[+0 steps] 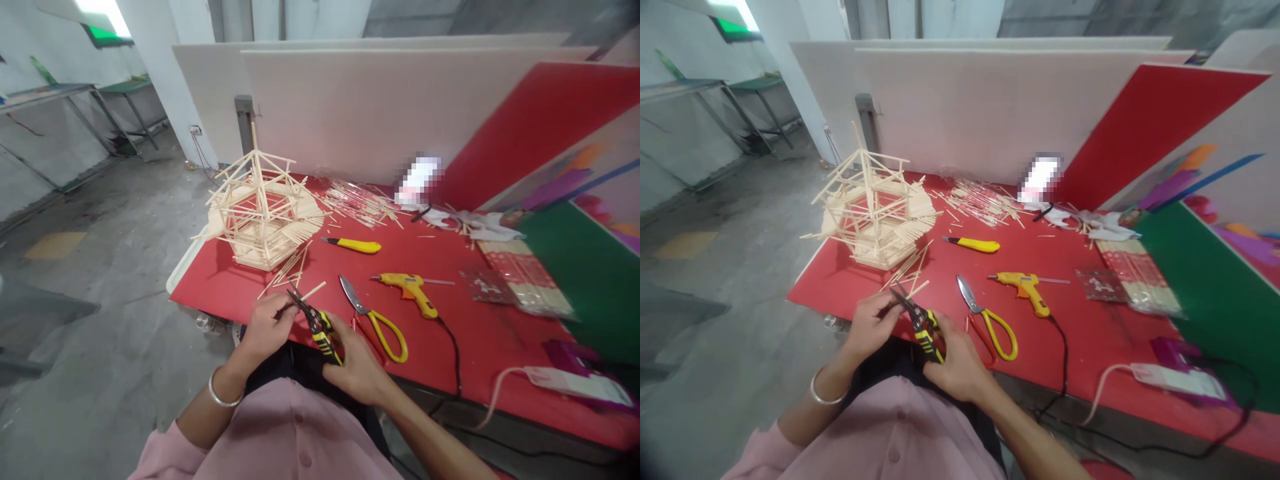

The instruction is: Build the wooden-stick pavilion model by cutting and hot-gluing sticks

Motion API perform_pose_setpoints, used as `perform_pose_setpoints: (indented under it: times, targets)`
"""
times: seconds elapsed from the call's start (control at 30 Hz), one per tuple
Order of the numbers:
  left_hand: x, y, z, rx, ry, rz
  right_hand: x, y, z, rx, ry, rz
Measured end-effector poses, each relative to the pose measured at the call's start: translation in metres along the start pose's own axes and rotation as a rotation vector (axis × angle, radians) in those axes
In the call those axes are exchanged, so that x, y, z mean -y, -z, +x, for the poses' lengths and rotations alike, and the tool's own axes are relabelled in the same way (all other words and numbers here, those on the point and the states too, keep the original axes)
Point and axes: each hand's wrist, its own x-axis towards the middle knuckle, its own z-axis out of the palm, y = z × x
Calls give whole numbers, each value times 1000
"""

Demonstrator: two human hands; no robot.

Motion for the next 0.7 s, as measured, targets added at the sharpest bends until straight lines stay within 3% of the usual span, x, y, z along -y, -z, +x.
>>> perform_pose_setpoints:
  times: [0.23, 0.37, 0.53, 0.7]
  targets:
    - [2, 1, 3, 104, -12, 22, -9, 4, -2, -67, 91, -117]
    - [0, 1, 3, 115, 17, 14, -7, 4, -3, -40, 45, -80]
    - [5, -2, 3, 93, 92, -23, -12, -1, -2, -53, 39, -33]
    - [8, 0, 9, -12, 164, -85, -18, -1, -4, -16, -4, 98]
